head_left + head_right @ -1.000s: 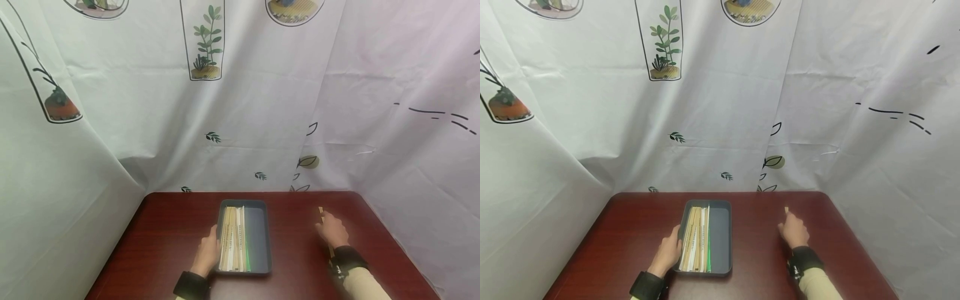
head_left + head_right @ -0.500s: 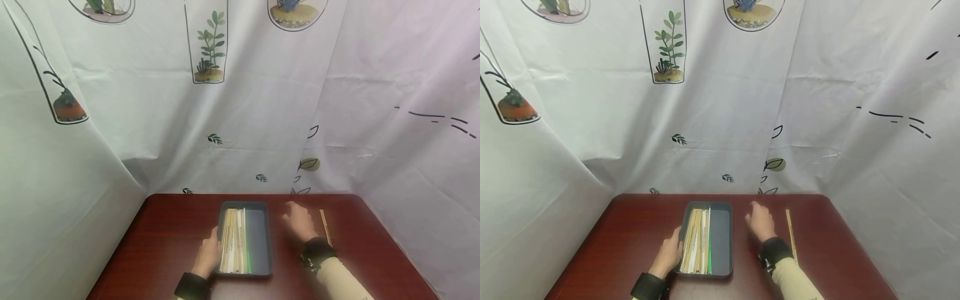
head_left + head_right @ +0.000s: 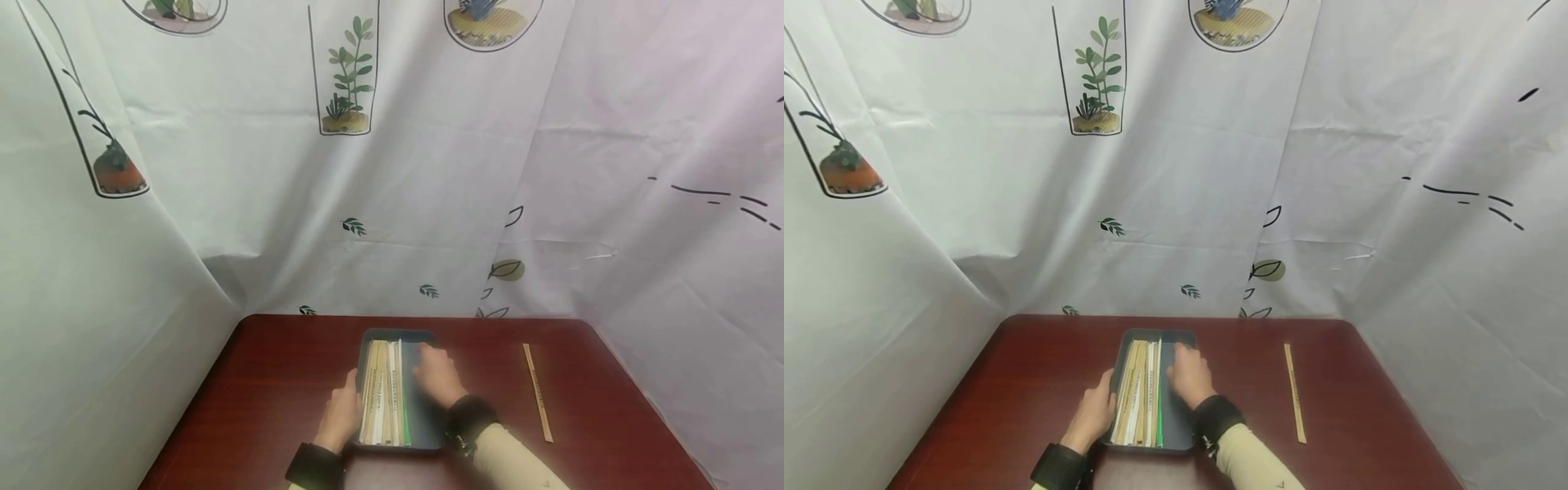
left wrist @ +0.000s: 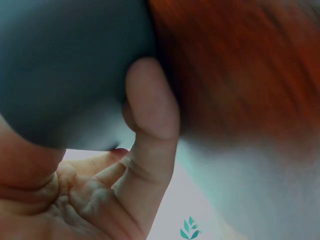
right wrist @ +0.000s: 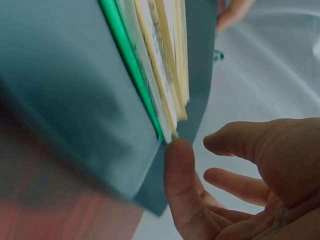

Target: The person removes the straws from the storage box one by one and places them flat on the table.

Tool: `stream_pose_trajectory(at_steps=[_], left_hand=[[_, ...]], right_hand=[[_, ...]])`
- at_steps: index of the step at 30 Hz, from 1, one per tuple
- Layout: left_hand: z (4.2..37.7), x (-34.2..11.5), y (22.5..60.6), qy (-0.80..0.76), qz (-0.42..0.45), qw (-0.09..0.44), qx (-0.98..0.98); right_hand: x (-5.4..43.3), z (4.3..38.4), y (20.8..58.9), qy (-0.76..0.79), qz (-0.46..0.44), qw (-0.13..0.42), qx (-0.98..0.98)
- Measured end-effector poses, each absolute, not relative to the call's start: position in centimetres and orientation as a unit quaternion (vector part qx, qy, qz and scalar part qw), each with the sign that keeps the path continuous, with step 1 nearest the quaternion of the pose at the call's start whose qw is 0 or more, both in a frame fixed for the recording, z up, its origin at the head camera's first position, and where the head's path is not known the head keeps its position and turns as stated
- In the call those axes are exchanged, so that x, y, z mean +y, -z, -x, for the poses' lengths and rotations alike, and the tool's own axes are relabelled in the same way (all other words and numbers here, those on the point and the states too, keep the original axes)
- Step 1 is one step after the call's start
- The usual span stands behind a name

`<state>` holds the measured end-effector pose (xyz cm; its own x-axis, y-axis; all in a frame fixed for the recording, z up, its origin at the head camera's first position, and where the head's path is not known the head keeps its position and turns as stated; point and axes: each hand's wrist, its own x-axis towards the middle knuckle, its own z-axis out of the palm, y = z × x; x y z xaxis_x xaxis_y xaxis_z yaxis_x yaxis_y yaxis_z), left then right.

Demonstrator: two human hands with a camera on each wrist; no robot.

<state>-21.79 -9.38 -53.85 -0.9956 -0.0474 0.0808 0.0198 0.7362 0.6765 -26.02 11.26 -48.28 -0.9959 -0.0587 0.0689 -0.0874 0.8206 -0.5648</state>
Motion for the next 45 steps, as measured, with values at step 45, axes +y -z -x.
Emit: stream_pose_trajectory(at_steps=[45], left_hand=[[21.9,-9.5,53.9,0.361,-0.004,0.055,-0.931]], right_hand=[[7.4,24.8,51.5,-0.27,-0.113,-0.008,-0.956]])
